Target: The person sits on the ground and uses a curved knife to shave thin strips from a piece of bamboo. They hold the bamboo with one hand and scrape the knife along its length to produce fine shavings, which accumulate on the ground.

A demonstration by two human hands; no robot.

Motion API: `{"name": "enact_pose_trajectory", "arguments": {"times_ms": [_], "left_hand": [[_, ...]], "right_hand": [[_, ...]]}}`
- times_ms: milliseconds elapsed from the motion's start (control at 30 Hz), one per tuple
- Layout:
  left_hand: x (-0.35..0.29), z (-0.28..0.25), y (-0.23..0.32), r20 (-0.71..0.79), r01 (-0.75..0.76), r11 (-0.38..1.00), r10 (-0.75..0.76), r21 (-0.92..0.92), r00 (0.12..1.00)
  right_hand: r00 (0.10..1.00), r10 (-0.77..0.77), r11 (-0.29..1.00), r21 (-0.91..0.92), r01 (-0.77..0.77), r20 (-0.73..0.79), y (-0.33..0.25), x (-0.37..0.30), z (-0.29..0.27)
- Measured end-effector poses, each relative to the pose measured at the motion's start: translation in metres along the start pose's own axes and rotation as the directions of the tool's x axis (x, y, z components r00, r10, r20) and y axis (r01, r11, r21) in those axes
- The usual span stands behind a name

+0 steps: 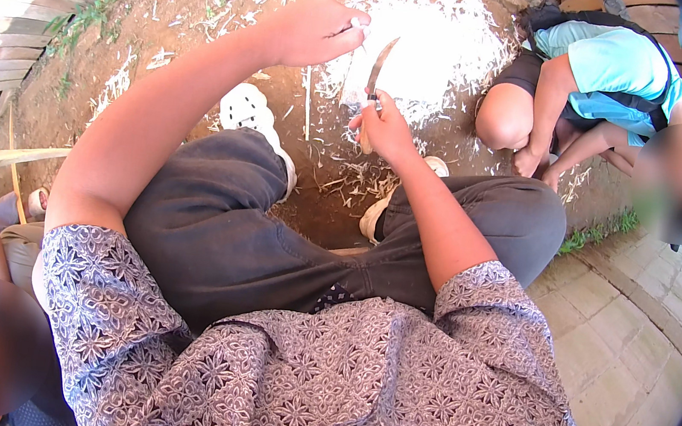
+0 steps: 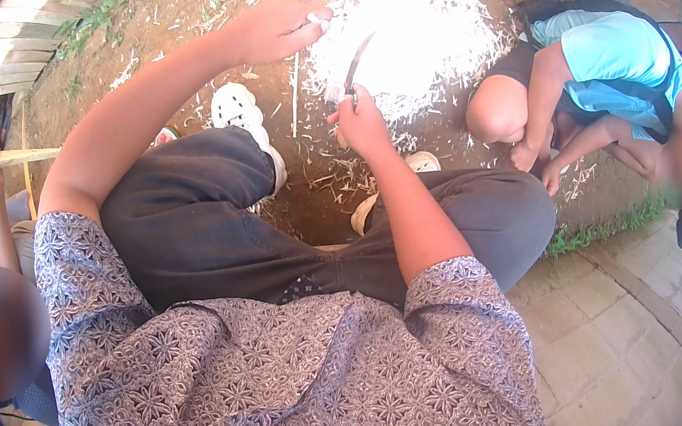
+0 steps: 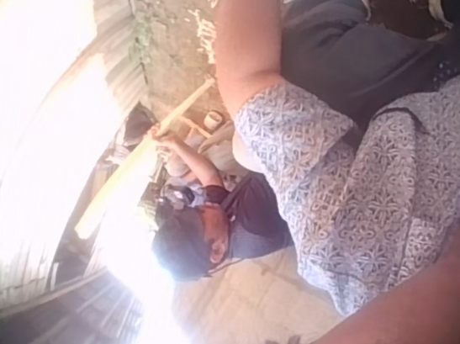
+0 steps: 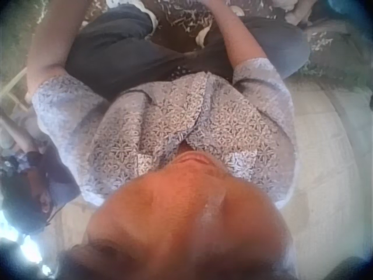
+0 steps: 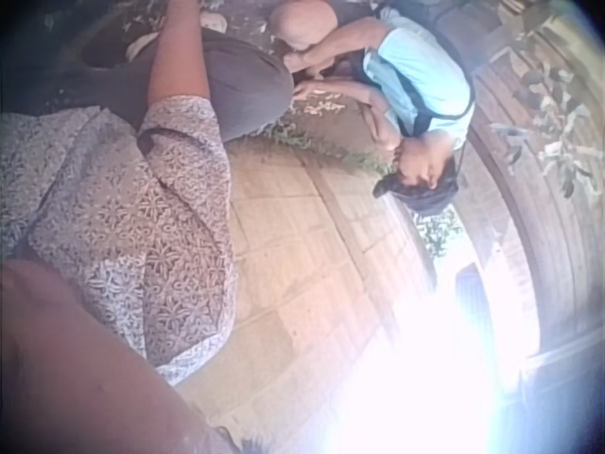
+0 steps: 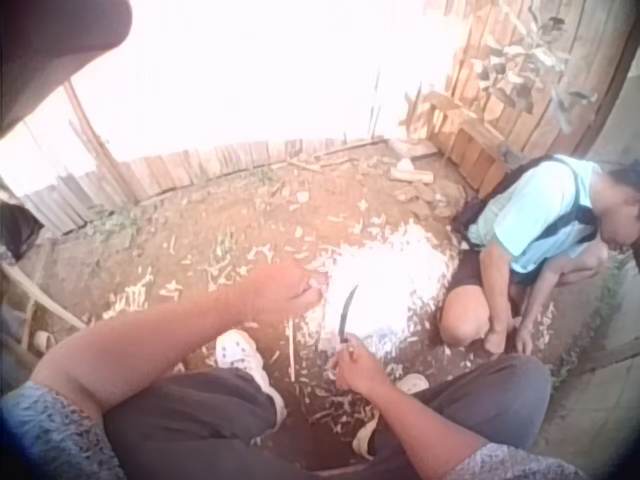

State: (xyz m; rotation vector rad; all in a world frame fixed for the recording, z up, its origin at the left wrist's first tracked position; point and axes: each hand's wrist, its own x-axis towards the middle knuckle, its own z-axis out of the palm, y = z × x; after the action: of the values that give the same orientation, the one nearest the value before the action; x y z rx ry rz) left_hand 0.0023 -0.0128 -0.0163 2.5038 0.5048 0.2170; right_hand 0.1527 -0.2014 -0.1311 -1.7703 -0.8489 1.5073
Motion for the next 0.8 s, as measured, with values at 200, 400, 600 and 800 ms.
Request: {"name": "enact_pose_trajectory", "arguments": {"times_ms": [200, 400, 600, 800], "left_hand": [[-0.003, -0.002, 0.006, 0.047, -0.032, 0.994, 0.027, 0.105, 0.999], [-0.008, 0.006, -0.006, 0.030, 0.060, 0.997, -0.062, 0.049, 0.998], [-0.009, 0.007, -0.008, 0.036, 0.104, 0.995, -0.104, -0.001, 0.994], [-0.007, 0.006, 0.001, 0.055, 0.130, 0.991, -0.132, 0.045, 0.990]], "right_hand": [[1.000, 0.018, 1.000, -0.001, -0.018, 0.021, -0.002, -0.006, 0.003], [0.999, 0.022, 0.999, 0.048, -0.024, 0.042, -0.006, -0.007, 0.001], [0.997, 0.080, 0.996, 0.026, -0.079, -0.015, 0.009, 0.002, 0.001], [0.993, -0.002, 1.000, 0.015, 0.004, -0.119, 0.021, 0.013, 0.000]]}}
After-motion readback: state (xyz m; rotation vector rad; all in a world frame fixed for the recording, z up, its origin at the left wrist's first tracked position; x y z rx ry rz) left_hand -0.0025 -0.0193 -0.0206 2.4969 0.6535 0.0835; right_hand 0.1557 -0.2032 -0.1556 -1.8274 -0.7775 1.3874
